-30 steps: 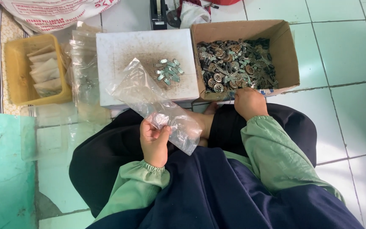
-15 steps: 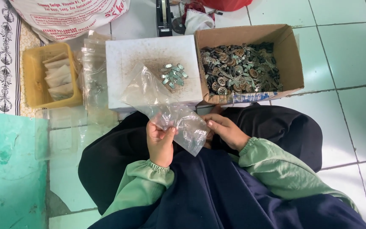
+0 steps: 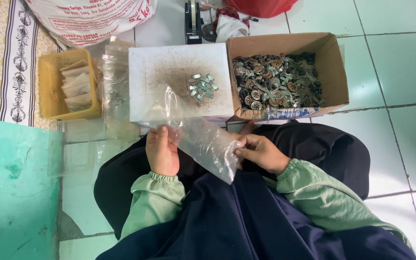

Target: The person picks up metal lapel pins from a box, places them on a white pad one at a time, and then puts several pins into a small plastic bag.

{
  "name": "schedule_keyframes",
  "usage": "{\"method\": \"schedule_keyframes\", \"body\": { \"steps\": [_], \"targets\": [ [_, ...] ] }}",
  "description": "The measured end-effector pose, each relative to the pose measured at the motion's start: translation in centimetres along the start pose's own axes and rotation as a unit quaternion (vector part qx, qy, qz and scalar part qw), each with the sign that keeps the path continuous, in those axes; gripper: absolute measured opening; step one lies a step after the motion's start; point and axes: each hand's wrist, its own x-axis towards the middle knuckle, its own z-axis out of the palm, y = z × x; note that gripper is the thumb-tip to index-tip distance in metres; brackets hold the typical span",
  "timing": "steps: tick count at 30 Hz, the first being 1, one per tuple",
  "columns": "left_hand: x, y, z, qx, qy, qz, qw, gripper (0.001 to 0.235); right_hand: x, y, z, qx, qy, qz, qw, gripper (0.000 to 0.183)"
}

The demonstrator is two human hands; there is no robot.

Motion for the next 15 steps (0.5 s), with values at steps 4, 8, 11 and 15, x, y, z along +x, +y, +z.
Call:
{"method": "schedule_keyframes", "body": {
  "steps": [4,8,11,15],
  "targets": [
    [-0.1,0.9,-0.7,0.016,0.032,0.016,0.999,0.014,1.6,1.6,-1.0,0.065,0.041,0.0,0.997,0.002],
    [-1.2,1.7,-2.0,0.229,0.104,0.141,0.958,0.061,2.7,1.3,-0.7,0.077,0.041,-0.022,0.996,0.007],
    [-4.3,5.4,1.7,0.427,-0.015,0.332,0.841,0.046,3.0,1.3,0.4,0.023,0.021,-0.03,0.999,0.009],
    [-8.7,9.0,7.7,0.5,-0.285,0.278,0.769,0.033,3.7,0.7,1.8,0.029,-0.14,-0.027,0.989,0.011]
  ]
}}
